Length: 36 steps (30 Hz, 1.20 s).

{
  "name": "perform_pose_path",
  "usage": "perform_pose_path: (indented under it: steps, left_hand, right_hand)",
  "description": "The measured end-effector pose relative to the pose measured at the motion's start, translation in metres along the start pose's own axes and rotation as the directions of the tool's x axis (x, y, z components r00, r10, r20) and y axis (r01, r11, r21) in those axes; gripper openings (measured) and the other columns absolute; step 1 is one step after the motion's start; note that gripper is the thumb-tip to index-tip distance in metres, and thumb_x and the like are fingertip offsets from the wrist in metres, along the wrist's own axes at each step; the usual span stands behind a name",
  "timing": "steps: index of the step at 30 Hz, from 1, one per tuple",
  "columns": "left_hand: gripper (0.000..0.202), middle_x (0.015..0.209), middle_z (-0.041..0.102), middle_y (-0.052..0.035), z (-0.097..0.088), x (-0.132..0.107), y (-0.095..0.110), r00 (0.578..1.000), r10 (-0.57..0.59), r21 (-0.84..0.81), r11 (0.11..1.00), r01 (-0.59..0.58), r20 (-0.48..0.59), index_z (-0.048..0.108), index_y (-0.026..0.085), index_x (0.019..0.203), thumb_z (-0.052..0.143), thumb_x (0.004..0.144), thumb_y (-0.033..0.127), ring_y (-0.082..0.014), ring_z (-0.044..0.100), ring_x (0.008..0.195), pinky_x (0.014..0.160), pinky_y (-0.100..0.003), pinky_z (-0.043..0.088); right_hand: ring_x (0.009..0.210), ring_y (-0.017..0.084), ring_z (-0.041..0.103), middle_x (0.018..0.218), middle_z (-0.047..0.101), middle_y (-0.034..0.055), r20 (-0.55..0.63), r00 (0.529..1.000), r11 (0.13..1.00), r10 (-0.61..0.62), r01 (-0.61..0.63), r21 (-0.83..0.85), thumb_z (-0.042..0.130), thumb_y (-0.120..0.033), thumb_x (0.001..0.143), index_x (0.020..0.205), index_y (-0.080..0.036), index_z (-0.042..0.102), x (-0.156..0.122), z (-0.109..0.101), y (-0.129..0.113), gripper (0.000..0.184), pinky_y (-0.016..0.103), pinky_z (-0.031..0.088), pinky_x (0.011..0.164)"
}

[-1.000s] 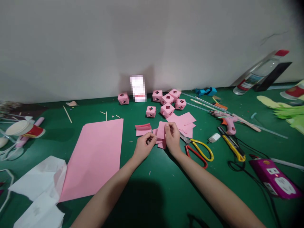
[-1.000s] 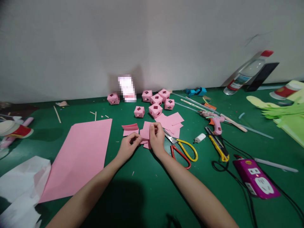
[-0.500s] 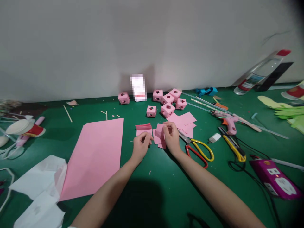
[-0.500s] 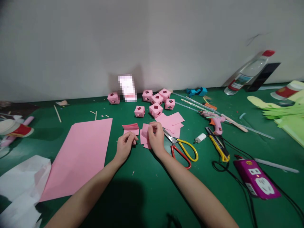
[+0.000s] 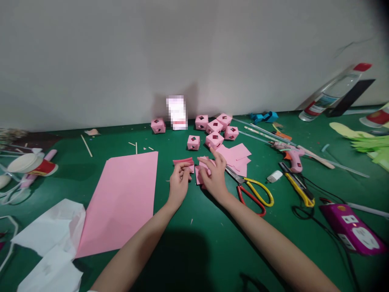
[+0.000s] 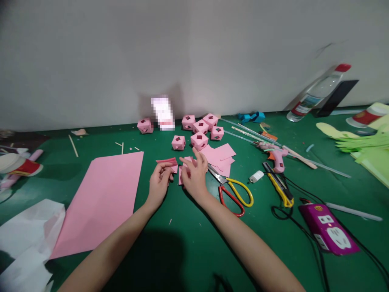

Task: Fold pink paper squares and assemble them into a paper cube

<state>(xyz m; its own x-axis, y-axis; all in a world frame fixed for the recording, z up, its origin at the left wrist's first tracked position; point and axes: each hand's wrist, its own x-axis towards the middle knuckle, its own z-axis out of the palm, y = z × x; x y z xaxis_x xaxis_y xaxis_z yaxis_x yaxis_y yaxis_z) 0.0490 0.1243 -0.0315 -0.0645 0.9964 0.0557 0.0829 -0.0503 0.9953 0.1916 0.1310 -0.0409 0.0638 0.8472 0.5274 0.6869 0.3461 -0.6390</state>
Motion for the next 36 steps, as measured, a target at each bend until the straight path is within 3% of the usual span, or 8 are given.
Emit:
perform_pose_path:
  steps: [7,16,24,30,36]
  left_hand:
    - [0.02,0.095,0.065,-0.0052,0.0,0.0,0.001,0.999,0.007,-0.006,1.0,-0.006,0.032,0.058,0.017,0.103,0.053,0.091,0.032,-0.0093,0.058,0.066,0.064,-0.023,0.049]
    - [0.016,0.089,0.065,-0.0031,0.0,0.0,-0.001,0.999,0.007,0.013,1.0,-0.008,0.051,0.058,0.018,0.1,0.052,0.092,0.029,-0.0096,0.059,0.066,0.062,-0.022,0.048]
    - [0.011,0.078,0.061,0.0004,0.0,0.0,0.001,0.999,-0.01,0.006,1.0,0.01,0.042,0.058,0.017,0.091,0.052,0.089,0.027,-0.0079,0.054,0.058,0.057,-0.02,0.045]
    - [0.008,0.068,0.057,0.0027,0.0,-0.001,0.003,0.998,-0.011,0.001,1.0,0.011,0.068,0.058,0.018,0.084,0.052,0.086,0.023,-0.0083,0.053,0.055,0.055,-0.02,0.044]
    - [0.007,0.058,0.055,0.0043,-0.002,-0.004,0.001,0.988,0.002,0.03,1.0,-0.007,0.155,0.058,0.018,0.079,0.052,0.083,0.018,-0.0096,0.053,0.053,0.054,-0.02,0.043]
  right_hand:
    - [0.136,0.032,0.026,0.149,0.039,0.0047,0.068,0.993,0.995,-0.091,0.093,-0.027,0.056,-0.023,0.091,0.111,-0.029,0.071,-0.003,0.005,0.002,0.026,0.059,0.034,0.109]
    - [0.13,0.03,0.036,0.135,0.052,0.0097,0.051,0.993,0.994,-0.107,0.107,0.003,0.06,-0.022,0.09,0.099,-0.024,0.072,-0.001,0.005,0.0,0.015,0.054,0.04,0.107]
    - [0.125,0.031,0.041,0.123,0.06,0.0086,0.069,0.983,0.985,-0.167,0.169,-0.024,0.063,-0.022,0.089,0.091,-0.024,0.072,0.004,0.005,-0.005,0.009,0.052,0.043,0.103]
    - [0.114,0.028,0.05,0.112,0.065,0.008,-0.002,0.997,0.995,-0.077,0.077,0.065,0.064,-0.023,0.088,0.087,-0.025,0.071,0.008,0.006,-0.003,0.007,0.05,0.046,0.098]
    - [0.103,0.024,0.059,0.092,0.071,0.0057,-0.075,0.996,0.963,0.037,-0.015,0.271,0.066,-0.022,0.087,0.083,-0.023,0.068,0.01,0.0,-0.002,0.004,0.045,0.047,0.095]
